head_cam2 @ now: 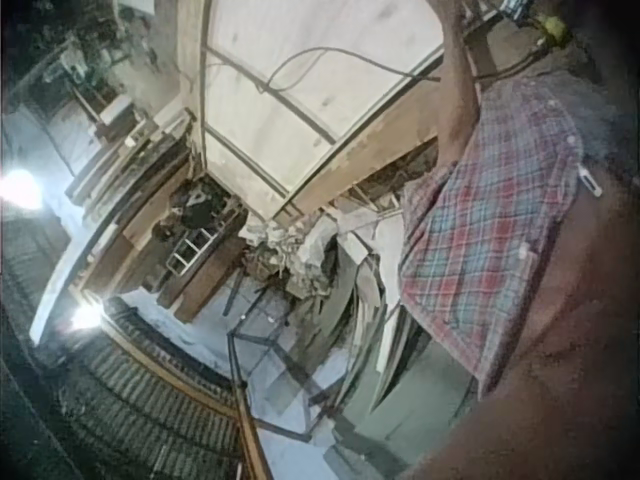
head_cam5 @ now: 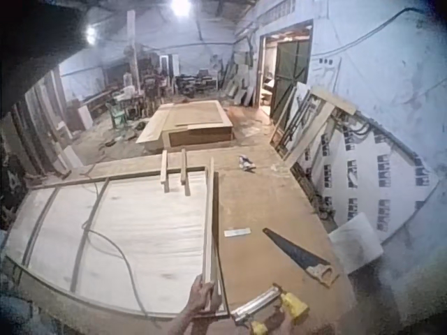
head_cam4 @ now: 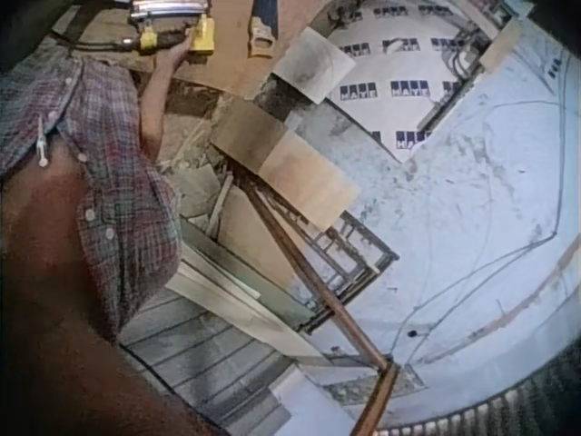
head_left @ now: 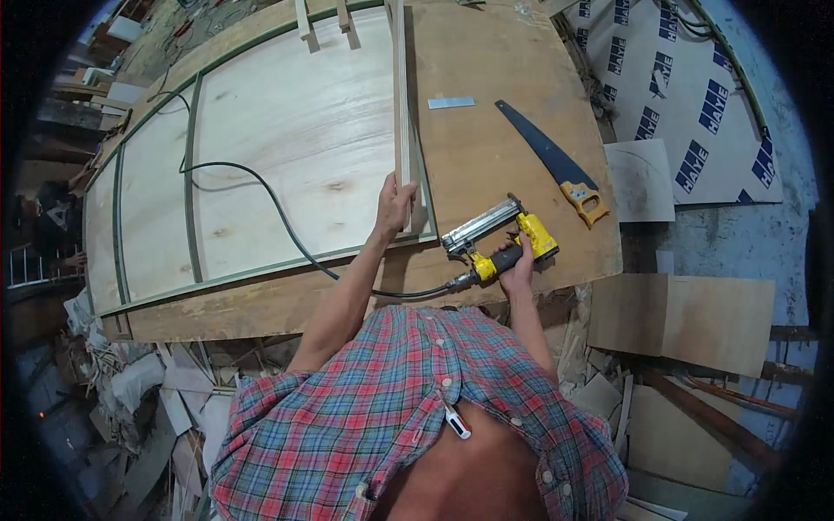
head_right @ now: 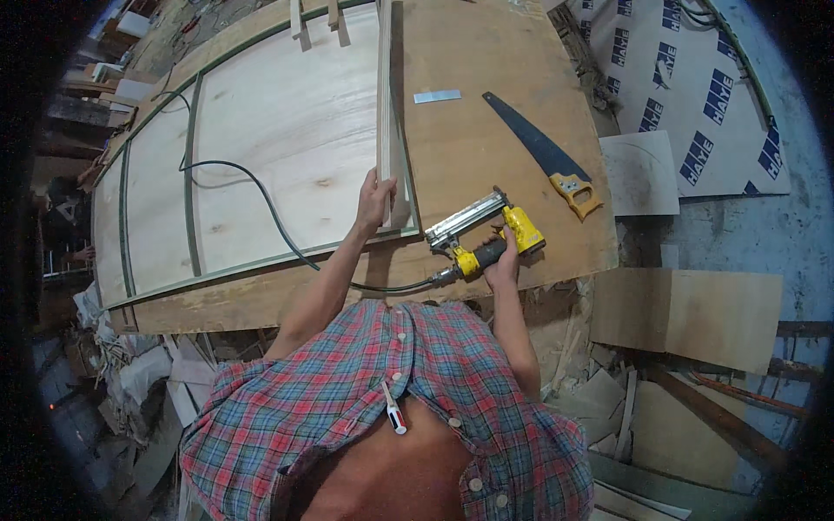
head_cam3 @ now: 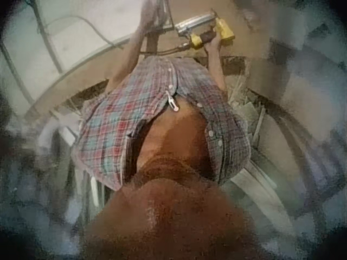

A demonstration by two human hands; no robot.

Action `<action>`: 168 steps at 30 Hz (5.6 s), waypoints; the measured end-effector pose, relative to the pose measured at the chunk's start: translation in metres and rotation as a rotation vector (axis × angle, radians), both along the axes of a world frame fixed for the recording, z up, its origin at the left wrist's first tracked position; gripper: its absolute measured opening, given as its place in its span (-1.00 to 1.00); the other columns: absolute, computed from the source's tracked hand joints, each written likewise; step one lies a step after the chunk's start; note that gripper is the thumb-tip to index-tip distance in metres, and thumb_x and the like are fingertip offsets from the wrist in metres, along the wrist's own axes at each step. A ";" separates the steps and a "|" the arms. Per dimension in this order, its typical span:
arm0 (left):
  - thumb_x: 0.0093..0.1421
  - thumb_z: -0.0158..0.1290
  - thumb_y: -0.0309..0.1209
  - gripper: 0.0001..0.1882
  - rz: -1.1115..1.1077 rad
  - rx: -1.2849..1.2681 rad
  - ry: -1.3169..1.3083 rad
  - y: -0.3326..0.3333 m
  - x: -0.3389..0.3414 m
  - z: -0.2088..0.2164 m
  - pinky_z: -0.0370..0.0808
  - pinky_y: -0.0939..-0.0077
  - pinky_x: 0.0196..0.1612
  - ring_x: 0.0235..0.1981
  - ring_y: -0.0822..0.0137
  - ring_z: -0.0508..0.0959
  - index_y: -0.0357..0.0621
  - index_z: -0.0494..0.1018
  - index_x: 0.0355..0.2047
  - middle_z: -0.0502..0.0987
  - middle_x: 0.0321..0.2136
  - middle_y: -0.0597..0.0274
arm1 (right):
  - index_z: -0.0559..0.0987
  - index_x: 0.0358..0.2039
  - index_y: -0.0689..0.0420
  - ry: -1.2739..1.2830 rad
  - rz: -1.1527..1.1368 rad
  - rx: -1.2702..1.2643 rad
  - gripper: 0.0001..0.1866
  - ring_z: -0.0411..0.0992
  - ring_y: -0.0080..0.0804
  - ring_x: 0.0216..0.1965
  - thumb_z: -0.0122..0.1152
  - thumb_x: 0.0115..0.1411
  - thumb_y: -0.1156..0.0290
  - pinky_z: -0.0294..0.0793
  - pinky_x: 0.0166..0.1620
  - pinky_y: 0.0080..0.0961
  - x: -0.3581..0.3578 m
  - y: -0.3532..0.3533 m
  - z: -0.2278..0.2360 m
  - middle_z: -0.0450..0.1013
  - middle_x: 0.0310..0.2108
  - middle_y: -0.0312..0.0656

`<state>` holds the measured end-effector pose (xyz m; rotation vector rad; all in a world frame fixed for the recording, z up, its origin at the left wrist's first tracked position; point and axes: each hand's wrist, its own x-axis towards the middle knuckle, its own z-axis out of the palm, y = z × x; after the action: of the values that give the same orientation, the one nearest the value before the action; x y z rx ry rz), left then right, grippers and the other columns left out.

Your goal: The person aligns wooden trim strips onto a large panel, uses a pneumatic nail gun to fasten them, and uses a hand saw to cut a trim strip to length.

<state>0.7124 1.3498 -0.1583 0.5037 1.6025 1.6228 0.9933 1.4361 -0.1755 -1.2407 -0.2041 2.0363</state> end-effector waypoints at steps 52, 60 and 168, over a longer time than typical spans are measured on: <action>0.29 -0.12 -0.05 -0.51 -0.166 -0.486 0.550 0.015 0.005 -0.008 0.42 -0.03 -0.22 -0.29 -0.31 0.53 -0.36 0.37 -0.26 0.54 -0.38 -0.34 | 0.48 -0.13 0.15 -0.142 0.217 0.044 -0.54 0.54 -0.27 -0.34 0.11 0.26 -0.03 0.54 -0.22 -0.32 0.018 0.005 -0.005 0.52 -0.40 -0.13; 0.32 -0.16 0.00 -0.46 -0.160 -0.492 0.525 0.020 0.001 -0.014 0.42 0.01 -0.20 -0.27 -0.28 0.54 -0.37 0.38 -0.30 0.54 -0.38 -0.35 | 0.60 -0.29 0.24 -1.250 1.275 0.659 -0.57 0.54 0.03 -0.37 0.22 0.16 0.05 0.50 -0.27 -0.23 0.037 -0.016 0.083 0.54 -0.40 0.11; 0.11 0.17 0.07 -0.08 0.056 -0.369 0.559 0.242 -0.275 -0.027 0.47 0.27 -0.03 -0.09 0.00 0.54 -0.45 0.16 0.22 0.51 -0.13 -0.25 | 0.41 0.16 0.07 -0.914 1.040 1.155 -0.41 0.47 -0.06 -0.13 0.21 0.17 0.09 0.52 -0.16 -0.16 -0.207 0.060 0.026 0.43 -0.20 -0.05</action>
<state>0.4378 1.5916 -0.1852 0.7604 2.2861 1.2357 0.7859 1.4958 -0.1495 -1.1808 -2.4256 1.2715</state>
